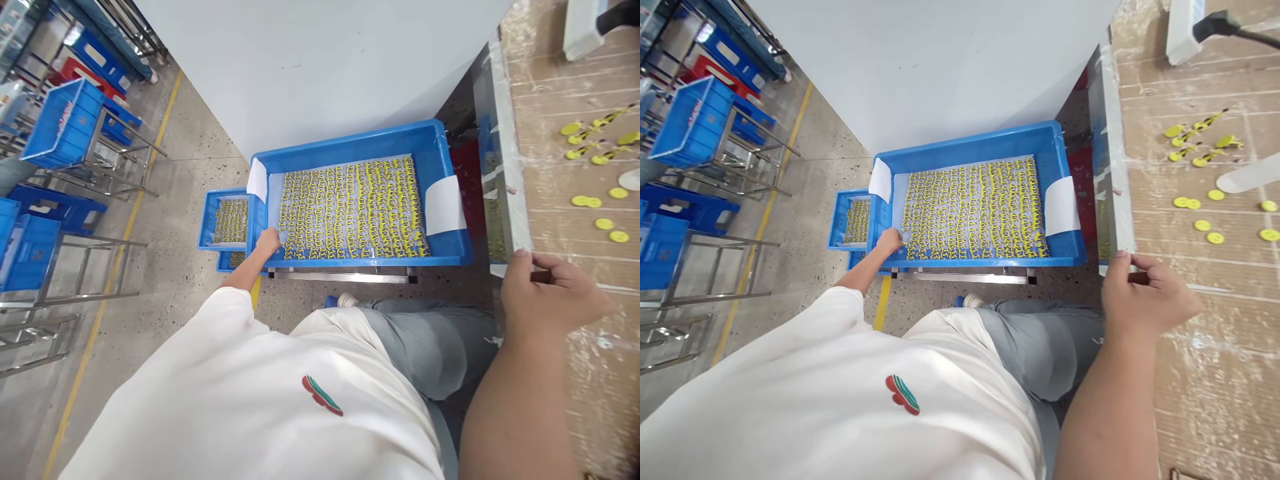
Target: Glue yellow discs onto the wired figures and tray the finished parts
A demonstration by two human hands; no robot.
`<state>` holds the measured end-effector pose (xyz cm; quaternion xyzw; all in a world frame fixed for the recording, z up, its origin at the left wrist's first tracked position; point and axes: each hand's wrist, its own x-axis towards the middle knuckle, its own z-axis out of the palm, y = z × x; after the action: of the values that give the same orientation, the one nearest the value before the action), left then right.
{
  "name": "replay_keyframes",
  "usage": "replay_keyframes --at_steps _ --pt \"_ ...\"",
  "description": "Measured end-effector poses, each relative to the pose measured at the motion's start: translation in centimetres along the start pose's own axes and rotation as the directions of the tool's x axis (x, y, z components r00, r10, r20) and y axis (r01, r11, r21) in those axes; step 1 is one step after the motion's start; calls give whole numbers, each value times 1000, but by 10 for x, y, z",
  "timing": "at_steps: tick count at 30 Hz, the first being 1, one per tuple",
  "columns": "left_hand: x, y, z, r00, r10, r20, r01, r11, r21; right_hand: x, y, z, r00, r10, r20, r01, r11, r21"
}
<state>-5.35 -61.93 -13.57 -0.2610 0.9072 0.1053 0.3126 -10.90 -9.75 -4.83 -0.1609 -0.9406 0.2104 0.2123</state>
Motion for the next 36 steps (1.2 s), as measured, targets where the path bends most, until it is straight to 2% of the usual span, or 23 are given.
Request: replay_keyframes --at_steps 4,12,22,29,36 --pt "-4 3 -1 1000 -22 -18 24 997 71 1 3 2 1000 -16 -7 16 1000 2" --pt "-5 2 -1 1000 8 -10 -6 992 126 0 -5 -3 1000 -13 -15 13 1000 -1" --pt "-7 -3 1 996 84 -26 -81 991 110 2 1 2 999 -30 -25 30 1000 -7" --pt "-1 -1 2 997 76 -13 -75 993 95 1 3 2 999 -34 -15 34 999 -15" --pt "1 0 -1 989 26 -146 -18 998 56 1 0 0 999 -29 -15 28 999 -30"
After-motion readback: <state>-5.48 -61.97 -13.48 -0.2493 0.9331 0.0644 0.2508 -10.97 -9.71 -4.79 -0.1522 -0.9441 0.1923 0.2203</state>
